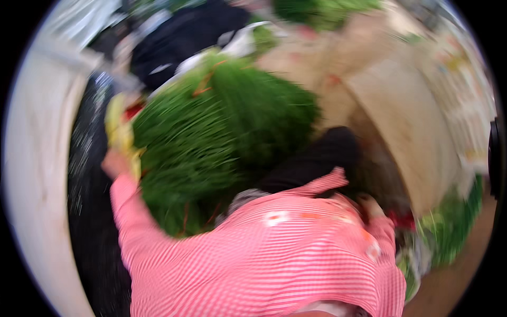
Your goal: The person gathers green onions, aligns them into bunches, and ties them with rubber bands. The person places the finished bundles into a white plastic basket. The person repeats this process throughout the clip.
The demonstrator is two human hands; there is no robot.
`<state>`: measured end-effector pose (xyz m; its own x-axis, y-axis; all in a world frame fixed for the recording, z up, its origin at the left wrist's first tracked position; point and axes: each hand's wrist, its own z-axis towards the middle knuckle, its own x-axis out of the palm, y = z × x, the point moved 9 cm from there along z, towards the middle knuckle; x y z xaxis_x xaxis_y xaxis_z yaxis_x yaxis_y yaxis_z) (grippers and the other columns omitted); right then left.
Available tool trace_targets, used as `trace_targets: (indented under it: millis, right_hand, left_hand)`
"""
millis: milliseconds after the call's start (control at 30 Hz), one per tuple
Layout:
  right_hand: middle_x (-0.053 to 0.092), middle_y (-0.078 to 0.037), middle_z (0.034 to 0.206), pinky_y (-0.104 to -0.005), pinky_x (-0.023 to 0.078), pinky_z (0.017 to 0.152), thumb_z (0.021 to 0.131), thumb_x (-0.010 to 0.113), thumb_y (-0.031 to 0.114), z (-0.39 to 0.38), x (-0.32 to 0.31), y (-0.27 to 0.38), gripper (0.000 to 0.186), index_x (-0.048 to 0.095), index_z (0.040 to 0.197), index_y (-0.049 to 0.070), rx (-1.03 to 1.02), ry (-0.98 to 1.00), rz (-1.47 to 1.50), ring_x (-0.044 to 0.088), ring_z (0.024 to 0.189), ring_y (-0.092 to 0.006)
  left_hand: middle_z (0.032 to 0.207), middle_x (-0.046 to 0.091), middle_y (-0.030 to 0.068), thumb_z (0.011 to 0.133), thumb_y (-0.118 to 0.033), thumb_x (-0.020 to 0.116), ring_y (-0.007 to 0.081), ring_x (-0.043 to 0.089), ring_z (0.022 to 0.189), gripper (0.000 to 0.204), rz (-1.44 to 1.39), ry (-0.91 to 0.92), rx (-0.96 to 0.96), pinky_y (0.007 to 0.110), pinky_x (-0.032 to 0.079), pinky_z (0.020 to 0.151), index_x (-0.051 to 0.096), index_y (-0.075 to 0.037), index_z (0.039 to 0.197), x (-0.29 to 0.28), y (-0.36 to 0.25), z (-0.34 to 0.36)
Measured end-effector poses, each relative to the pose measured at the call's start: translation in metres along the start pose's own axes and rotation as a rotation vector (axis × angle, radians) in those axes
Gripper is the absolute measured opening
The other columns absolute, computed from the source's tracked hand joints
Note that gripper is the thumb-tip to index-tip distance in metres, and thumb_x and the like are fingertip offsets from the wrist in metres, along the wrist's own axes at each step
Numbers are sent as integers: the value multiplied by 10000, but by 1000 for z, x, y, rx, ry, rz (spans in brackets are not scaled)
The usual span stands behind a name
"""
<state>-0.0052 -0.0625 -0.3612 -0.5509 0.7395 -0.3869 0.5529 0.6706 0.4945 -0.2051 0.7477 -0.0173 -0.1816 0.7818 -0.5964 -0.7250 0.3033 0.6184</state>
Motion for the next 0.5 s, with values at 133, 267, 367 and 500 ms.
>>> trace_targets:
  millis: [133,267,367,500]
  right_hand:
    - [602,-129,1111,-344,416,912,804,555,347,-5,-19,27,419,574,1157,122,-125,-91,-338,556,1052,-256]
    - [637,-91,890,-290,455,790,843,526,378,-6,-14,68,439,567,1147,64,-339,-6,60,595,823,-178]
    - [578,-32,965,-265,437,743,870,469,496,-75,-19,144,555,470,1250,91,-643,246,592,528,807,-120]
    - [541,-38,1134,-312,442,782,836,357,651,-191,-56,201,741,324,1361,129,-858,368,973,526,939,-143]
  left_hand:
    - [1106,575,155,833,-219,537,252,571,968,379,-326,-151,97,326,445,851,542,-30,1161,-48,-31,56]
    - [1138,557,200,846,-177,539,309,539,1032,427,-1505,-364,34,352,390,931,486,63,1196,-205,-93,79]
    - [1120,564,210,854,-118,492,333,542,1024,375,-1435,-596,528,398,383,940,493,74,1176,-320,-164,62]
    - [1098,586,168,817,27,460,326,538,1051,349,-1368,-842,1164,451,353,979,524,34,1160,-453,-242,-2]
